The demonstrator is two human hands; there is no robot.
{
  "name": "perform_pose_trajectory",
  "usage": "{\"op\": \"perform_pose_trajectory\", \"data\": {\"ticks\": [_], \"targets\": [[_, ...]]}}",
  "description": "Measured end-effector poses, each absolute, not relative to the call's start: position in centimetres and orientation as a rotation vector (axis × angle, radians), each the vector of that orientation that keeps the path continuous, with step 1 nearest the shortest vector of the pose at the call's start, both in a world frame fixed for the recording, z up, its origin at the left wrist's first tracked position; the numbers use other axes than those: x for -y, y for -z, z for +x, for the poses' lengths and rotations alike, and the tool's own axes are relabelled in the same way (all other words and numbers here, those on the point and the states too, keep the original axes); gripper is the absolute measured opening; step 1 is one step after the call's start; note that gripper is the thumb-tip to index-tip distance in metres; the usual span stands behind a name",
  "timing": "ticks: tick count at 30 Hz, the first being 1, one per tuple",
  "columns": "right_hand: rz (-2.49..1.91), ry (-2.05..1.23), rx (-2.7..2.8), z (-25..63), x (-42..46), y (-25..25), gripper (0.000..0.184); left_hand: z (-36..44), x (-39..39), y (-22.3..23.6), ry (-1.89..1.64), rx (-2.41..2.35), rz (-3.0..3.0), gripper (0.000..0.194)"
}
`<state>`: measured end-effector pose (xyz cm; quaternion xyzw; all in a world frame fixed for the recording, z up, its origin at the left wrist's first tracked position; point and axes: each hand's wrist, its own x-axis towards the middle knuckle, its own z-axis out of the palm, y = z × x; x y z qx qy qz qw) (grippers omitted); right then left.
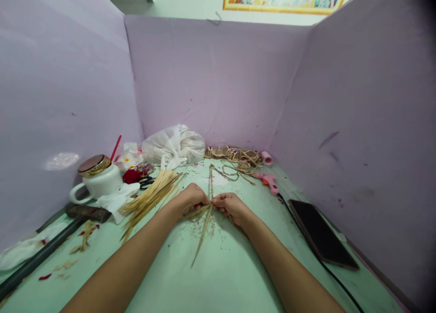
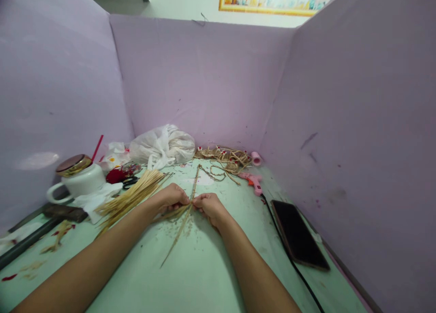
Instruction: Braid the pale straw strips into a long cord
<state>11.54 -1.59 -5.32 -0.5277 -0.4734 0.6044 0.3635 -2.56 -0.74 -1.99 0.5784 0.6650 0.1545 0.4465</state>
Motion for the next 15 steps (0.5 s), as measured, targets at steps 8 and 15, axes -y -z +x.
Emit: {"op": "perform_pose_trajectory", "data": {"ticks": [8,15], "targets": [[-1.299,-1.589,1.192,11.8,1.3,5.7,0.004,-2.2,-0.4,2.5,-0.29,-1.432,1.1,0.021],[-1.289,-1.608,1.183,12.0,1.0,5.6,0.005,-1.7,0.5,2.7,-0.429,-1.6,1.256,0.02]]}}
